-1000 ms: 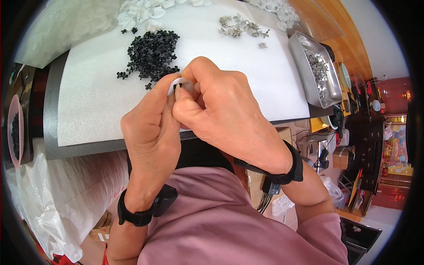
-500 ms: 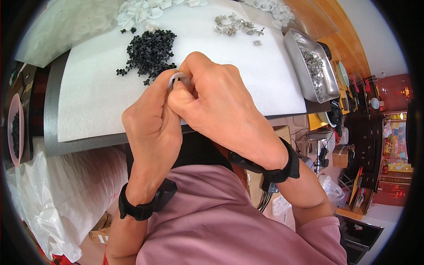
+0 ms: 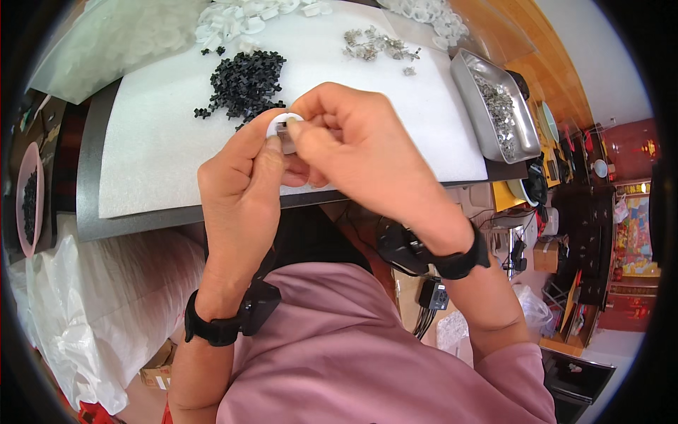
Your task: Assembling small plastic and metal components into circular housings at a workstation.
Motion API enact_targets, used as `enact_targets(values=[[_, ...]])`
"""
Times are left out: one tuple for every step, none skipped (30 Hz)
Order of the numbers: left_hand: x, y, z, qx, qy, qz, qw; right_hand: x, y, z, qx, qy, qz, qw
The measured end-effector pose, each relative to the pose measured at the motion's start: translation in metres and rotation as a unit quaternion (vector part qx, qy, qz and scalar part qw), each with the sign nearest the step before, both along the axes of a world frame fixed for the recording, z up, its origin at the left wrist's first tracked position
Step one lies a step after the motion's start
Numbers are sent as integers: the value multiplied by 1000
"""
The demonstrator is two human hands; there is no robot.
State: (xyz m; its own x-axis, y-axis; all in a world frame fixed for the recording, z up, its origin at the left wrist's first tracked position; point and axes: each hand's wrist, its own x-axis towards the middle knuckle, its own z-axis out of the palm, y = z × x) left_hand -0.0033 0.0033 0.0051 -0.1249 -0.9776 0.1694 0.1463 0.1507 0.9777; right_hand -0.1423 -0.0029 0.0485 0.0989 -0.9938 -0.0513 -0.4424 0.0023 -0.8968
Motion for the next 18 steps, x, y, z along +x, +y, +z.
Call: enact_targets(values=[[1,1,3,36,42,-22,998,-3,0,2,1,0,1,1000],[2,0,4,38,42,-21,998,-6,1,6,25,-65,9,998],[3,0,5,46,40,-29,998,-8,1,8,48,-130,16,990],[3,-1,6,54,38,-37,997,-11,0,7,52,-135,39,989],[4,-1,6,55,37,-38,997,-12,-1,5,53,-135,39,989],[5,-2,6,67,42,-40,996,-13,-2,4,50,-143,46,987],[6,-3,6,78,47,-42,995,-13,-3,3,47,-150,53,986],[6,-4,6,79,47,-42,995,-13,-4,2,47,-151,53,986],[6,-4,6,80,42,-43,995,-13,-4,2,50,-158,53,985],[6,-4,6,81,37,-45,995,-13,-4,2,52,-164,53,984],[6,-4,7,81,37,-45,995,-13,-5,2,52,-164,53,984],[5,-4,8,82,30,-45,995,-13,-6,1,52,-163,55,984],[5,-5,8,82,24,-44,995,-13,-7,1,52,-162,57,984],[5,-6,6,84,23,-44,995,-13,-8,1,54,-162,57,984],[5,-6,6,83,29,-43,995,-14,-9,2,52,-158,63,984],[5,-6,6,82,35,-42,995,-14,-10,2,50,-154,69,984],[5,-6,6,82,34,-43,995,-14,-10,2,50,-154,68,984],[5,-7,7,93,42,-42,994,-14,-11,1,50,-155,70,984]])
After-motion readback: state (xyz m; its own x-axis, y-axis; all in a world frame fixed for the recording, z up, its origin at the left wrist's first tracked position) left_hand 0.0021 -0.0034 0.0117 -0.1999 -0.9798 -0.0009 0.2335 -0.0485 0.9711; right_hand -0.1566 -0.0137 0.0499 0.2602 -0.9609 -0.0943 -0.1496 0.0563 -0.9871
